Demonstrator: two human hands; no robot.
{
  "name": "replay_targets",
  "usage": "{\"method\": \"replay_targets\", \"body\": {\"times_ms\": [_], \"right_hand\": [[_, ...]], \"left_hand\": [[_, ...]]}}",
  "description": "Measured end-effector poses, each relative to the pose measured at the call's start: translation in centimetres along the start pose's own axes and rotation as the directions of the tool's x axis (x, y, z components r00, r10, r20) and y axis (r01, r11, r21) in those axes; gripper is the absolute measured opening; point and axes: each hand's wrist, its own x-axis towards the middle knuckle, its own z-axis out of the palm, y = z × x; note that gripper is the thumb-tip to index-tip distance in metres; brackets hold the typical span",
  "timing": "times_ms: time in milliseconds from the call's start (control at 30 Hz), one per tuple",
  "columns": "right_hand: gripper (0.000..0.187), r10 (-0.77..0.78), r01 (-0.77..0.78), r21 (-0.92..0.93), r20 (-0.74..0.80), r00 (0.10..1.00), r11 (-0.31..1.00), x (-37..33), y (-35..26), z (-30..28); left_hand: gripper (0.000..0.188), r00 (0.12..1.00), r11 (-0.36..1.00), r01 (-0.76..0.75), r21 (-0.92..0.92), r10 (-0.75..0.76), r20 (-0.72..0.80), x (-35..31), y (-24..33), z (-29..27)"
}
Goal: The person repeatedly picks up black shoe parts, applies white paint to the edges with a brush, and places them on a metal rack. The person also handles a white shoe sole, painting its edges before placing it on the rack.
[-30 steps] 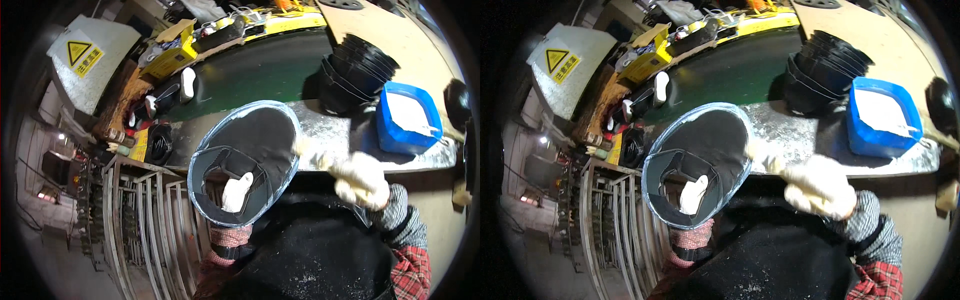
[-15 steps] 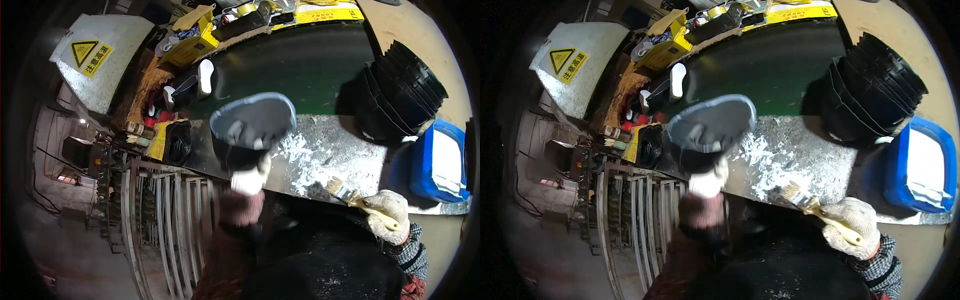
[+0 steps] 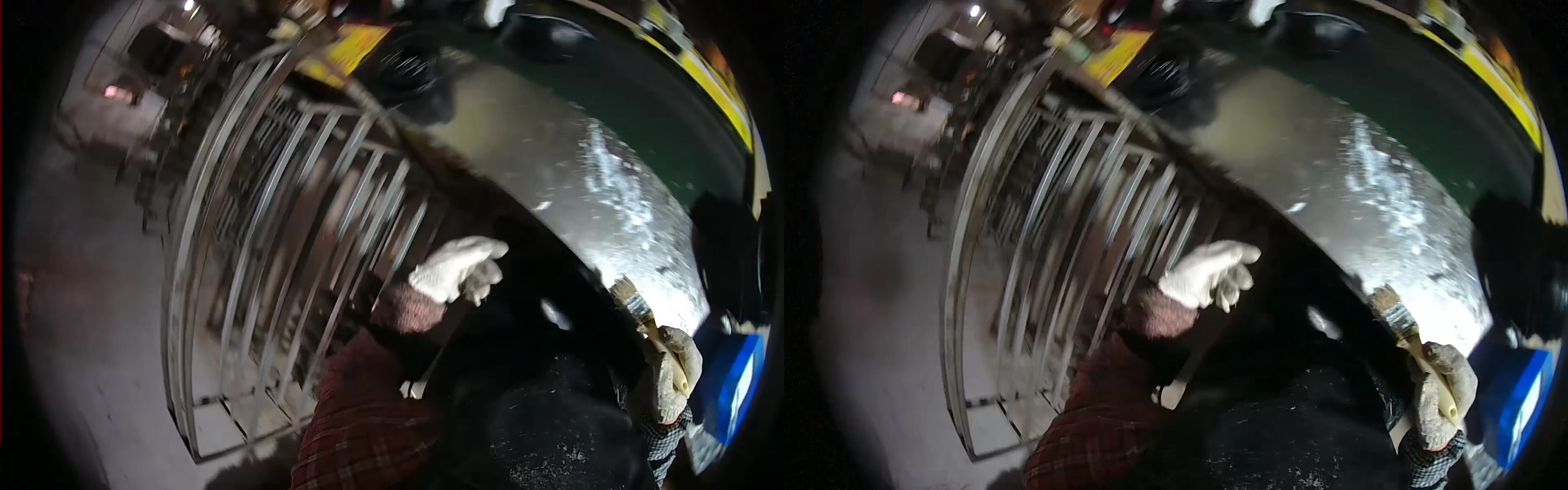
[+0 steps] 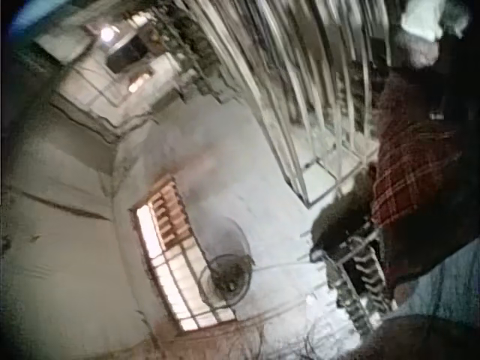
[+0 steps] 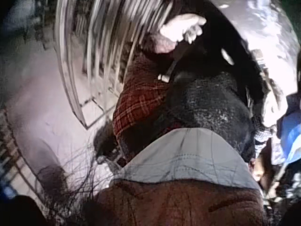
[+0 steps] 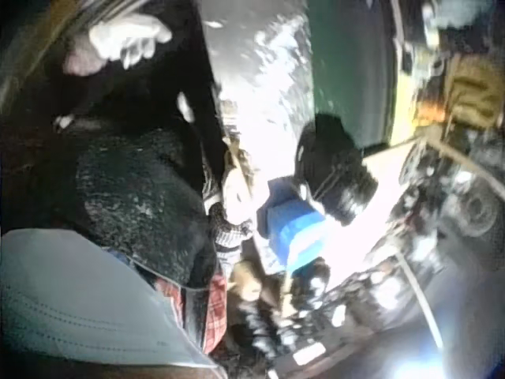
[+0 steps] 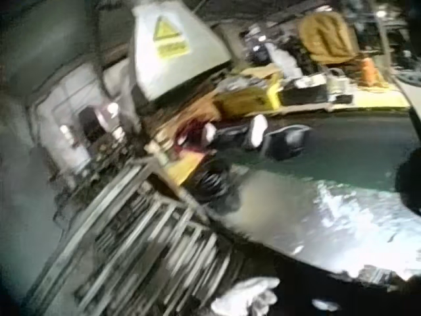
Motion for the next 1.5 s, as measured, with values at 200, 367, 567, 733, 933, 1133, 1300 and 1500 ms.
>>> {"method": "replay_targets", "body": {"times_ms": [200, 367, 567, 733, 933, 1133, 1300, 1500], "right_hand": [[0.047, 0.015, -0.011, -0.030, 0.152, 0.988, 0.999, 1.6, -7.7, 7.3], [0.042, 0.030, 0.063, -0.472, 0.186, 0.982, 0.879, 2.1, -7.0, 5.0], [0.039, 0.043, 0.043, -0.578, 0.134, 0.990, 0.815, 1.4, -11.6, 10.6], [0.035, -0.024, 0.033, -0.607, 0.023, 0.999, 0.794, 0.4, -10.5, 10.5], [0.034, -0.011, 0.065, -0.513, 0.109, 0.994, 0.856, 0.9, -10.2, 9.6], [0.025, -0.136, 0.158, -0.545, 0.081, 0.987, 0.823, 1.6, -11.4, 5.7], [0.030, -0.471, 0.251, -0.452, -0.482, 0.738, 0.856, -0.9, -10.8, -6.1], [0.030, -0.372, -0.091, -0.469, -0.791, 0.486, 0.879, -5.9, -8.1, -18.3]], "left_hand": [[0.044, 0.285, 0.654, 0.714, 0.249, 0.053, -0.957, -20.2, -28.7, -18.8], [0.044, -0.406, 0.790, 0.561, 0.246, 0.522, -0.750, -20.4, -34.8, -27.7], [0.041, -0.068, 0.572, 0.788, 0.229, 0.450, -0.891, -17.2, -32.1, -32.3], [0.039, 0.230, 0.971, 0.076, 0.229, 0.206, -0.951, -16.6, -29.6, -31.5], [0.043, 0.755, 0.598, -0.536, -0.595, 0.025, -0.655, -16.6, -26.8, -23.7], [0.059, 0.894, 0.607, -0.405, -0.684, 0.106, -0.436, -10.7, -18.3, -5.8], [0.083, 0.945, 0.890, -0.007, -0.457, 0.156, 0.289, -6.7, -5.8, 0.6], [0.102, 0.743, 0.912, -0.292, -0.290, 0.406, 0.531, -0.8, -0.4, 11.8]]}}
